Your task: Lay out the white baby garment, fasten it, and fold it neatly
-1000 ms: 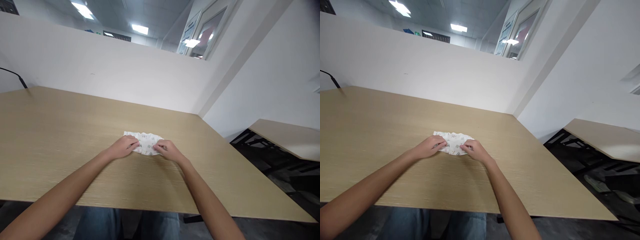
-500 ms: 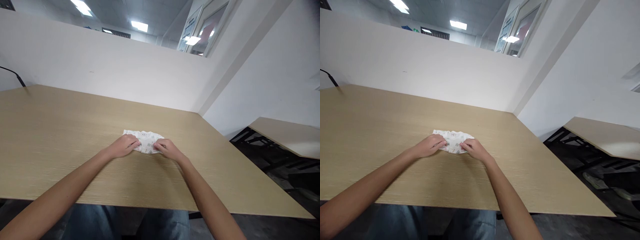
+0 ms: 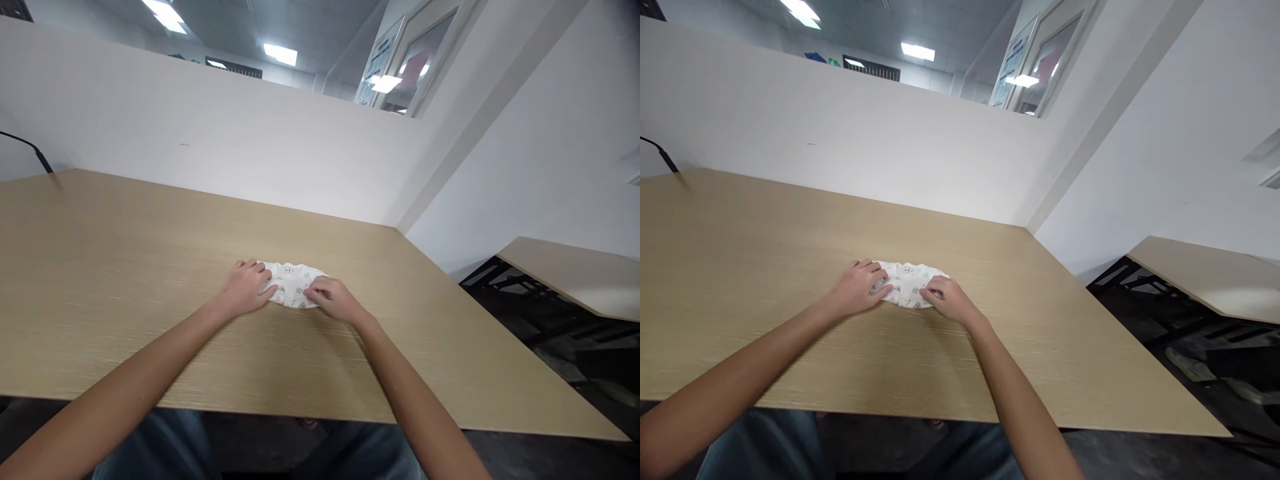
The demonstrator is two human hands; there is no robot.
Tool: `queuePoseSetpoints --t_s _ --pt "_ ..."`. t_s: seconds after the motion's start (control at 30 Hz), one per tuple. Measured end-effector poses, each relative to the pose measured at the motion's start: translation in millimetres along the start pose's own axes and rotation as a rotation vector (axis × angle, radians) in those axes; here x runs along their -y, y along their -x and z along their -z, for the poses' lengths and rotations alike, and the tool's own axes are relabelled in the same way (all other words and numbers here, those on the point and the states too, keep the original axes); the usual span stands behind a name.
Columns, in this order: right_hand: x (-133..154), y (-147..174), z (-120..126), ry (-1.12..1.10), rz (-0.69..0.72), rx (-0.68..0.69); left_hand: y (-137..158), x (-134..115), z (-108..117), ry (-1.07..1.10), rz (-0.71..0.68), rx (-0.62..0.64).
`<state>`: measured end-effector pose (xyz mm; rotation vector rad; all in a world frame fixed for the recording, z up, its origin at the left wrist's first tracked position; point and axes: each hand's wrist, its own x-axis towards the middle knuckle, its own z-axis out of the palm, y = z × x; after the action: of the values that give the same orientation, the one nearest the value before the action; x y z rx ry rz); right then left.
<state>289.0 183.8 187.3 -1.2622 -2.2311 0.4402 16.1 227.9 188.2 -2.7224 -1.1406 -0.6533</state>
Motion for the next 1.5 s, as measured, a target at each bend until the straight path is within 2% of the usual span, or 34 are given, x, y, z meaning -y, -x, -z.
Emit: queuePoseSetpoints --t_s 0.3,0.43,0.5,0.57,0.63,0.7,0.77,0.83,0.87,0.9,0.93,0.97,1.03,1.07,1.1,1.17,1.23,1.3,1.33,1.4,1.5 --pt "-4.4 0.8 -0.8 0.039 -0.024 -0.023 -4.5 0.4 13.6 0.079 0.193 0.212" --pt "-5.4 0.9 -0.8 0.041 -0.015 -0.017 -6.3 24.1 25.5 0.038 0.309 0.233" --pt "-6.0 0.8 -0.8 0.037 -0.010 -0.013 -5.1 39.3 32.3 0.019 0.373 0.300" --pt "-6.6 0.7 -0.8 0.031 -0.011 -0.009 -2.7 51.2 38.9 0.047 0.399 0.434" --pt "-6.9 0.4 -1.0 0.027 -0.010 -0.012 0.2 58.0 45.2 0.143 0.415 0.636" --pt "-7.1 0.1 -1.2 0.031 -0.004 -0.022 2.9 60.7 51.2 0.295 0.426 0.875" --pt "-7.3 -0.3 -1.5 0.042 0.009 -0.030 5.4 62.9 56.5 0.481 0.380 1.061" --pt "-7.8 -0.7 -1.9 0.051 0.021 -0.031 7.9 67.6 59.8 0.732 0.259 1.147" --pt "-8.3 -0.8 -2.1 0.053 0.025 -0.031 9.3 70.8 60.1 0.900 0.220 1.151" --pt "-8.9 -0.8 -2.4 0.052 0.026 -0.029 10.8 74.1 59.3 1.104 0.231 1.107" --pt "-9.6 -0.7 -2.7 0.050 0.024 -0.028 12.2 76.9 57.5 1.331 0.296 0.999" --pt "-10.3 -0.6 -2.9 0.048 0.019 -0.026 13.3 78.7 54.8 1.558 0.403 0.825" --pt "-11.1 -0.2 -3.3 0.043 0.011 -0.022 13.5 77.6 48.3 1.927 0.634 0.323" --pt "-11.1 0.0 -3.5 0.040 0.008 -0.021 12.2 74.8 44.9 2.049 0.699 0.049" --pt "-10.7 0.1 -3.5 0.039 0.006 -0.021 10.0 70.9 41.7 2.133 0.721 -0.199" --pt "-9.1 0.2 -3.3 0.034 0.005 -0.021 3.2 62.2 35.5 2.208 0.734 -0.598" --pt "-7.4 0.1 -2.3 0.030 0.002 -0.024 -4.5 56.1 28.9 2.160 0.823 -0.876" --pt "-6.9 0.0 0.2 0.030 -0.016 -0.046 -10.6 54.9 21.7 2.069 0.945 -0.991" --pt "-7.5 0.1 2.3 0.032 -0.036 -0.070 -12.7 55.8 18.2 2.044 0.970 -0.980" --pt "-10.3 1.1 8.5 0.038 -0.105 -0.140 -15.0 59.2 11.9 2.044 0.936 -0.864" --pt "-16.3 5.3 22.9 0.027 -0.250 -0.192 -15.6 63.7 4.1 2.060 0.864 -0.621"
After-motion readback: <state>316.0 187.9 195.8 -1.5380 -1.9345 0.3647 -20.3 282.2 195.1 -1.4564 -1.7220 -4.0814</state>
